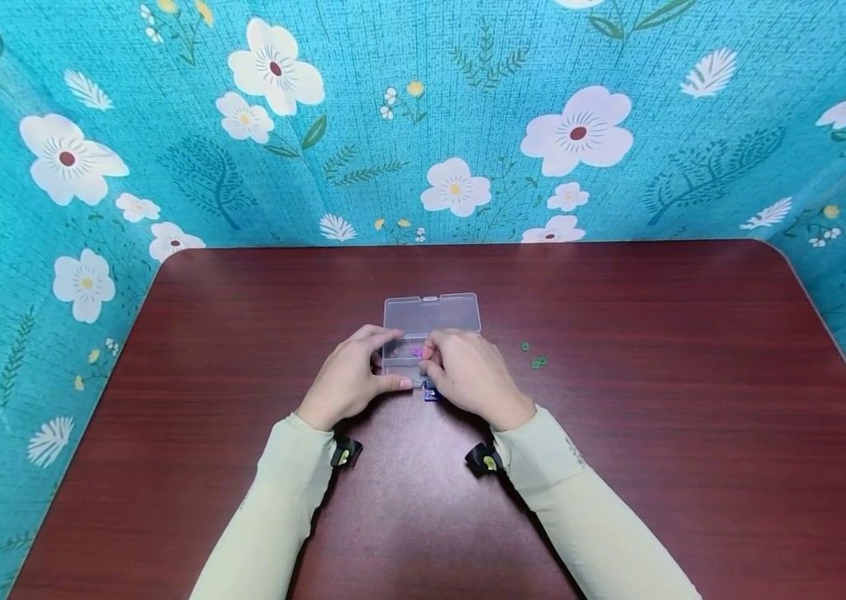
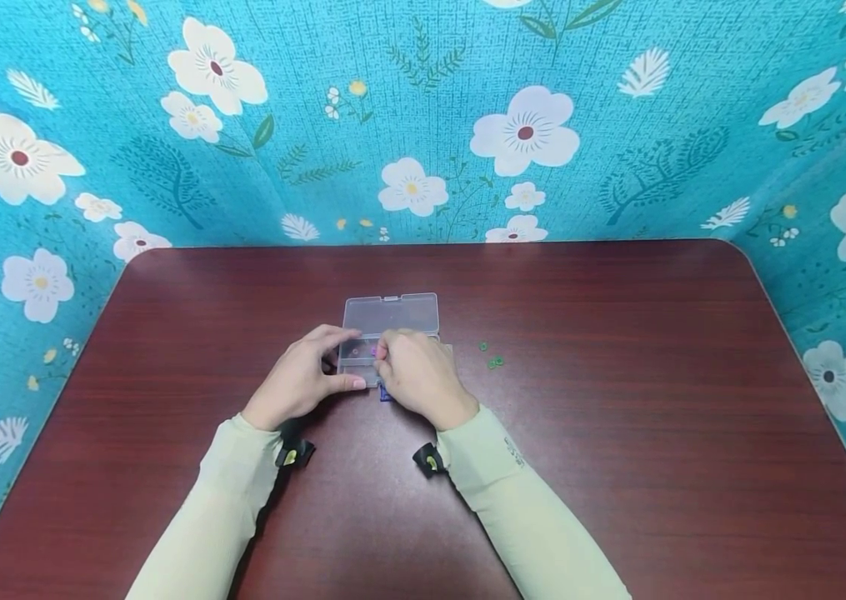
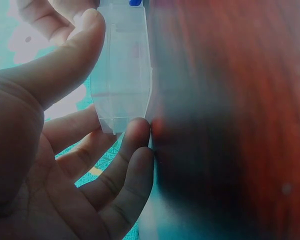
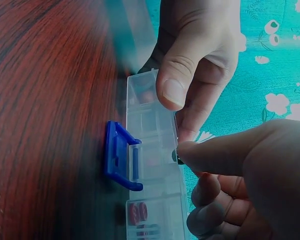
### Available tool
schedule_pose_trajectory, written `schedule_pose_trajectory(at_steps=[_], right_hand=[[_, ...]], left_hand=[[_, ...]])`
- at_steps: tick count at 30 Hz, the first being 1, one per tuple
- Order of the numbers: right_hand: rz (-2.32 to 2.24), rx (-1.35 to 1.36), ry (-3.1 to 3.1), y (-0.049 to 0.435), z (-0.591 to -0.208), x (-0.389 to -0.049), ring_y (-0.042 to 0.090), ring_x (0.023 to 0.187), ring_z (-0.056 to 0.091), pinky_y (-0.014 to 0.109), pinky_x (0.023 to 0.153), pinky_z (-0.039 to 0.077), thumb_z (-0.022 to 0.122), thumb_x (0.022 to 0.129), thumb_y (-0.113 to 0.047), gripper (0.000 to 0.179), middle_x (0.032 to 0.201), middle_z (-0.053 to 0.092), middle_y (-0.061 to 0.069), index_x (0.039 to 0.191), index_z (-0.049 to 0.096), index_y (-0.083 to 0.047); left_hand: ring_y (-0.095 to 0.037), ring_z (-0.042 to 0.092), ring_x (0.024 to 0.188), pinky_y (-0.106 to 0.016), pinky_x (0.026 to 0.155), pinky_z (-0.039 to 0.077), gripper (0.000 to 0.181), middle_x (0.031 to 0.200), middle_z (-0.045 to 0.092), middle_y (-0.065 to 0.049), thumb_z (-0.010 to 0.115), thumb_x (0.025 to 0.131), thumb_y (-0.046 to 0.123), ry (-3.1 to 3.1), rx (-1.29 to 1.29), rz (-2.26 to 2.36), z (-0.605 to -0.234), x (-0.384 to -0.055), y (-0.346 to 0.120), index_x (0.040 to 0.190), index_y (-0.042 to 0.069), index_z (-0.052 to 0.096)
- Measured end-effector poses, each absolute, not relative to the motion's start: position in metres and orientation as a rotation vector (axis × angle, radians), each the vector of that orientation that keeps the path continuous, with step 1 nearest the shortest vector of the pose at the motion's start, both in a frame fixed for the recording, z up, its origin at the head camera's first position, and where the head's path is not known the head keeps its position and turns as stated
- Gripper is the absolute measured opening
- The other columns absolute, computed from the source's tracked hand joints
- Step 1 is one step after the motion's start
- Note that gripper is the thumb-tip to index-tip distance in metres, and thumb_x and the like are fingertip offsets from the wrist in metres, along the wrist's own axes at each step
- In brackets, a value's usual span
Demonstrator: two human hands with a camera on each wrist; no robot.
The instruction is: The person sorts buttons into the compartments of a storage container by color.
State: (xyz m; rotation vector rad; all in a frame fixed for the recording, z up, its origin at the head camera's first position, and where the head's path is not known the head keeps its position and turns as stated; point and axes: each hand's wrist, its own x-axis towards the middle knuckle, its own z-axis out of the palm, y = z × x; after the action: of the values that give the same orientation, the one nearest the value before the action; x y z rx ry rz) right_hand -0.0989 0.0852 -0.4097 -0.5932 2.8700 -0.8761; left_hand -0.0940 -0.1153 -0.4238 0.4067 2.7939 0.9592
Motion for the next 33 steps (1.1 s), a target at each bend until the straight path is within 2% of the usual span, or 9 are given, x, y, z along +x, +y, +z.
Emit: schedule_pose_trajectory(at_steps=[20, 33], right_hand=[[-0.813, -0.612, 2.860, 0.087, -0.408, -0.099, 0.010, 0.067, 0.056, 0.032, 0.059, 0.047, 0.076, 0.089, -0.016, 0.009, 0.078, 0.060, -0.006, 0.088, 0.068, -0.016], [-0.797, -0.602, 2.865, 0.100, -0.399, -0.097, 0.010, 0.061, 0.052, 0.032, 0.055, 0.043, 0.075, 0.090, -0.018, 0.007, 0.073, 0.056, -0.006, 0.091, 0.068, -0.016]], left_hand=[[-0.017, 0.056, 0.088, -0.035, 0.078, 0.046, 0.067, 0.132, 0.059, -0.003, 0.087, 0.080, 0.033, 2.790, 0.403, 0.969, -0.422, -0.094, -0.115, 0.138, 0.012, 0.062], [-0.017, 0.056, 0.088, -0.035, 0.077, 0.046, 0.066, 0.131, 0.060, -0.002, 0.087, 0.080, 0.033, 2.791, 0.415, 0.959, -0.422, -0.095, -0.114, 0.138, 0.011, 0.062]])
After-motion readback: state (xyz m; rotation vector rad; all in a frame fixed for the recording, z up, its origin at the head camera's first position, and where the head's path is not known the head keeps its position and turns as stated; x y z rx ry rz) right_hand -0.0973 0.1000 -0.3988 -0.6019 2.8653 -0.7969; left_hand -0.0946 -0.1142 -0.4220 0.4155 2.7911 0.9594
